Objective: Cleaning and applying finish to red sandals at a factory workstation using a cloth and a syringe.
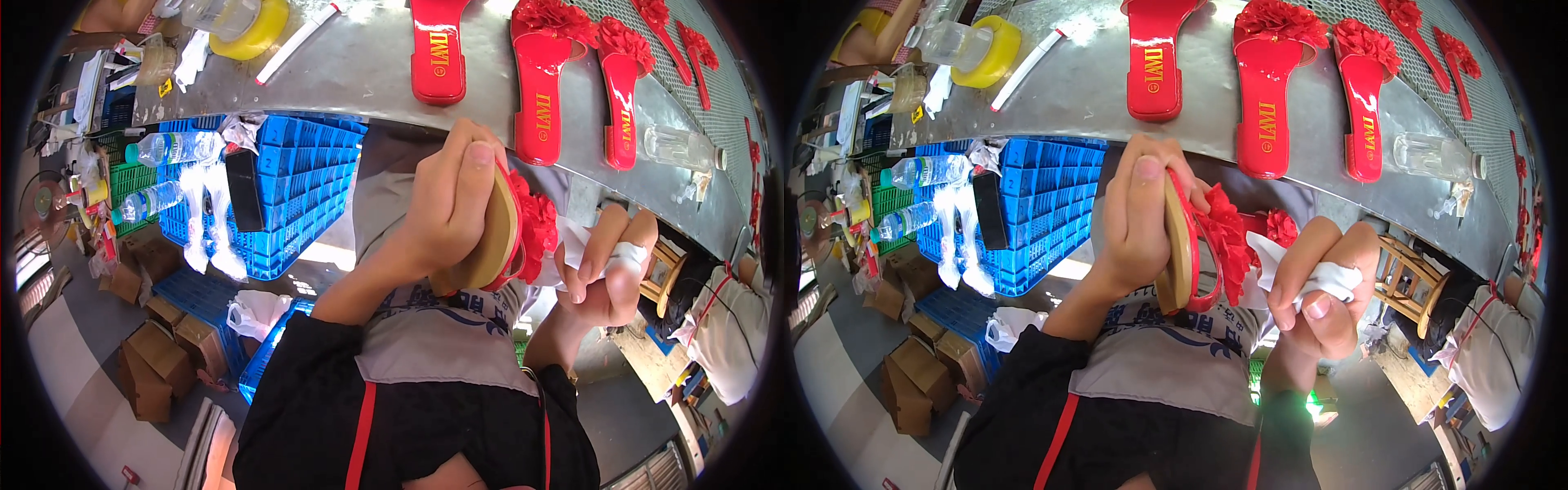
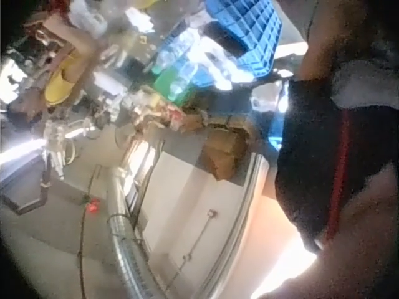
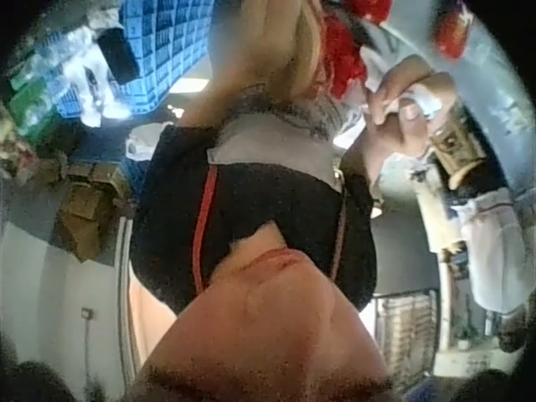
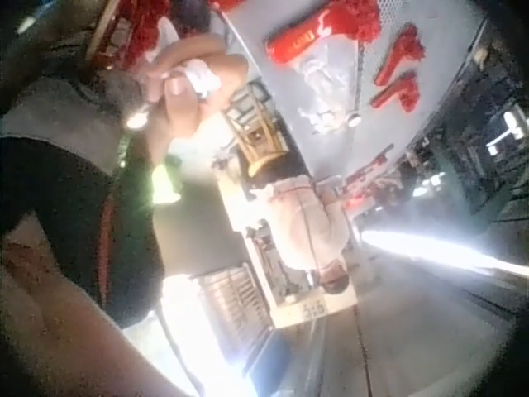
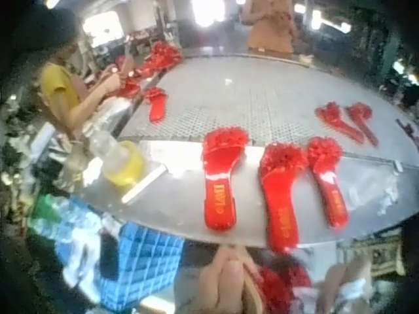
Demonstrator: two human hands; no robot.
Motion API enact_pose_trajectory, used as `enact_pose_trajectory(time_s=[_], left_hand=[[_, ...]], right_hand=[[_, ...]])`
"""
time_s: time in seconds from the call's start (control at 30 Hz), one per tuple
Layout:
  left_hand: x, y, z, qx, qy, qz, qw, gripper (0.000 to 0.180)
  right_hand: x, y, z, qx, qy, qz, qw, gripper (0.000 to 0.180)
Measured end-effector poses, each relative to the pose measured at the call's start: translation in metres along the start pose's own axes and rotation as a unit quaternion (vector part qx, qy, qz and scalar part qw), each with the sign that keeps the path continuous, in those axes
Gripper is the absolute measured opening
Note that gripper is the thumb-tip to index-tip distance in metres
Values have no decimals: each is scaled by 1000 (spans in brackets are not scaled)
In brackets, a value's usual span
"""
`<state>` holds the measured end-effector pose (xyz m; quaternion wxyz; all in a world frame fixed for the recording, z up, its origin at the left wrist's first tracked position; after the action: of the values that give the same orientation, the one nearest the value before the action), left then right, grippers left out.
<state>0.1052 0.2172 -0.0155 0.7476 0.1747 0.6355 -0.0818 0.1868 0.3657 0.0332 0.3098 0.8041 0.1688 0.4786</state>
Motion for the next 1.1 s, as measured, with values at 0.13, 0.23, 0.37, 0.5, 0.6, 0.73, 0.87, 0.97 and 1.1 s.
enact_pose_trajectory(time_s=[0.13,0.23,0.37,0.5,0.6,0.73,0.87,0.97,1.1], left_hand=[[-5,-3,4,39,55,-4,998,31],[-2,-5,7,35,74,19,996,33],[-15,-7,6,68,223,-28,972,67],[-22,-7,4,87,224,-88,967,84],[-24,-9,4,83,226,-109,965,85],[-8,-9,4,81,200,-99,971,79],[6,-12,2,78,180,-100,975,83],[6,-13,0,68,185,-123,973,83],[-2,-14,-3,52,146,-80,985,76]], right_hand=[[1,-2,6,-97,14,216,972,21],[3,3,10,41,-16,459,887,19],[6,22,4,101,-39,536,837,17],[2,35,-1,167,-92,542,818,17],[-1,41,0,163,-68,536,825,20],[-3,37,3,175,-46,552,814,25],[-10,31,6,166,-29,540,825,26],[-13,31,2,179,-45,545,818,23],[-12,36,-4,185,-65,543,816,24]])
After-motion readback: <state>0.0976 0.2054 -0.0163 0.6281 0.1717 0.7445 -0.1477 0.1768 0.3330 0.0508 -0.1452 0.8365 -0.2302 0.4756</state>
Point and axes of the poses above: each hand's wrist, its own z-axis away from the middle knuckle, its own y-axis out of the palm, x = y × z, the point moved 7 cm from there along -z, towards the middle knuckle, and after that the axes turned 12 degrees about -y, right-handed, at the moved point
